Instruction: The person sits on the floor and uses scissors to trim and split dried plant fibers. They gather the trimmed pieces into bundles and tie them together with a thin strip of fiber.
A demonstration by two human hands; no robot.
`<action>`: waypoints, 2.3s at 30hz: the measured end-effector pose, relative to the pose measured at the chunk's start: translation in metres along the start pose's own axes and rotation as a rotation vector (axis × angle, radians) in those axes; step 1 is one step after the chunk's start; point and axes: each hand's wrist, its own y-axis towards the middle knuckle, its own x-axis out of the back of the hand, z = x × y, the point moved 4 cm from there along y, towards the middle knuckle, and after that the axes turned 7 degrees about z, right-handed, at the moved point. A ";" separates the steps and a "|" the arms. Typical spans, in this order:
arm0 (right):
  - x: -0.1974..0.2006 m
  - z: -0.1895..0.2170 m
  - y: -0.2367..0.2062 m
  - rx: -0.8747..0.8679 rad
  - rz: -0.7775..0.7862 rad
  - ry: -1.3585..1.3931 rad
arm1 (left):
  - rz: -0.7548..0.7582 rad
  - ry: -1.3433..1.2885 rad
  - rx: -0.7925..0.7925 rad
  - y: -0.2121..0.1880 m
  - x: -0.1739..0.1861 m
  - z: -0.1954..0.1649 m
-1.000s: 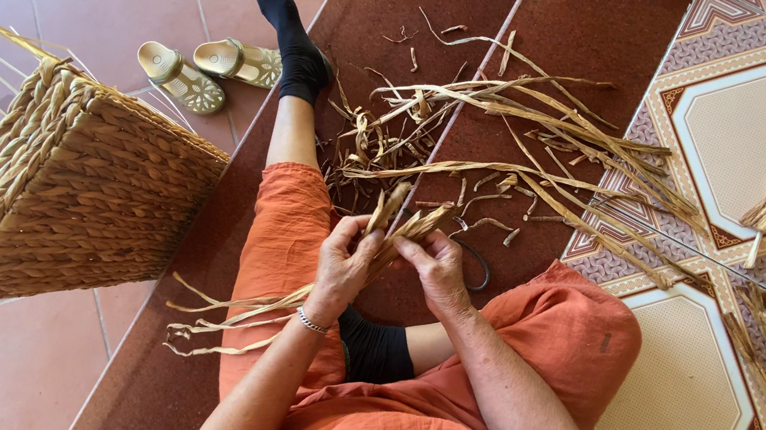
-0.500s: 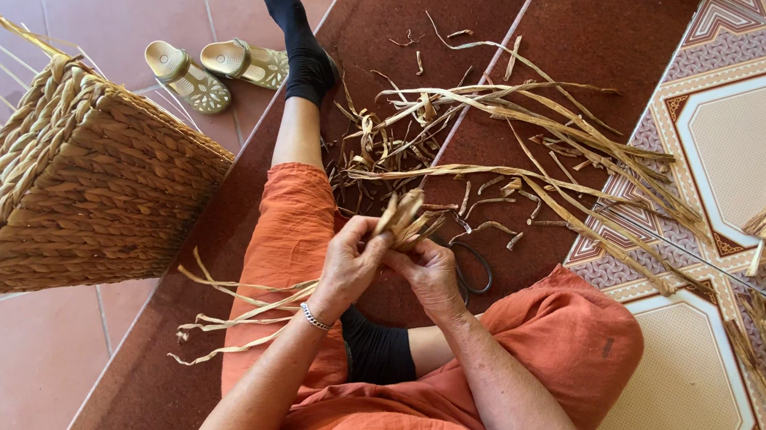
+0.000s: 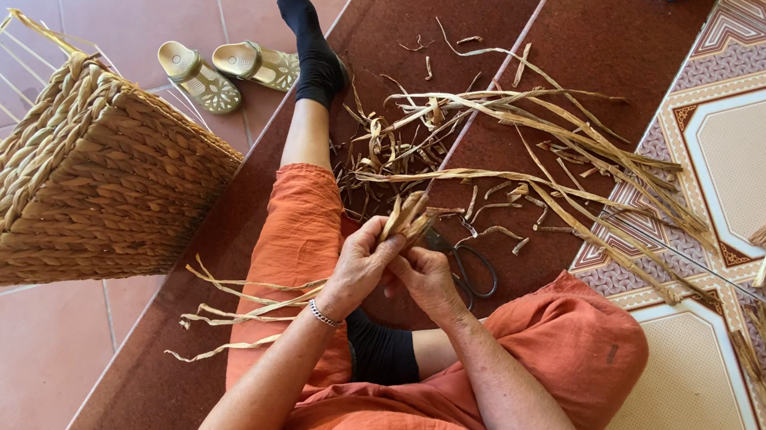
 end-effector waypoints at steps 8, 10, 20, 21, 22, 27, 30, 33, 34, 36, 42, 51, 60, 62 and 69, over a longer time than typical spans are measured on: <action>0.007 0.010 -0.005 -0.198 0.106 -0.212 | 0.082 -0.098 -0.073 -0.003 0.001 -0.009; 0.024 0.029 -0.007 -0.129 -0.057 -0.732 | 0.022 -0.061 -0.108 0.002 0.009 -0.003; 0.057 0.032 -0.013 -0.372 -0.319 -1.261 | -0.211 -0.187 -0.059 -0.002 0.053 0.000; 0.059 0.029 -0.013 -0.370 -0.301 -1.250 | -0.232 -0.175 -0.067 -0.003 0.057 -0.001; 0.060 0.026 -0.013 -0.367 -0.282 -1.239 | -0.232 -0.184 -0.072 -0.004 0.061 -0.003; 0.064 0.012 -0.010 -0.268 -0.310 -1.281 | -0.267 -0.205 -0.078 -0.007 0.074 -0.005; 0.066 0.008 -0.012 -0.235 -0.347 -1.193 | -0.255 -0.195 -0.110 -0.008 0.076 -0.004; 0.070 0.009 -0.012 -0.202 -0.430 -0.956 | -0.286 -0.174 -0.070 -0.008 0.080 -0.001; 0.070 0.009 -0.014 -0.206 -0.462 -0.862 | -0.297 -0.184 -0.071 -0.008 0.081 0.000; 0.064 0.011 -0.011 -0.091 -0.386 -0.537 | -0.312 -0.194 -0.080 -0.006 0.081 0.002; 0.020 0.013 -0.010 -0.017 0.077 -0.117 | -0.309 -0.275 -0.133 -0.005 0.075 0.004; -0.005 0.029 -0.014 -0.026 0.126 -0.285 | -0.263 -0.163 -0.074 -0.007 0.063 0.008; -0.001 0.039 -0.020 0.105 -0.036 -0.579 | -0.272 -0.114 -0.030 -0.008 0.060 0.006; 0.004 0.036 -0.021 0.106 -0.104 -0.596 | -0.271 -0.143 -0.043 -0.011 0.059 0.002; 0.040 0.028 -0.012 -0.010 -0.377 -1.209 | -0.202 -0.147 -0.091 -0.017 0.056 -0.010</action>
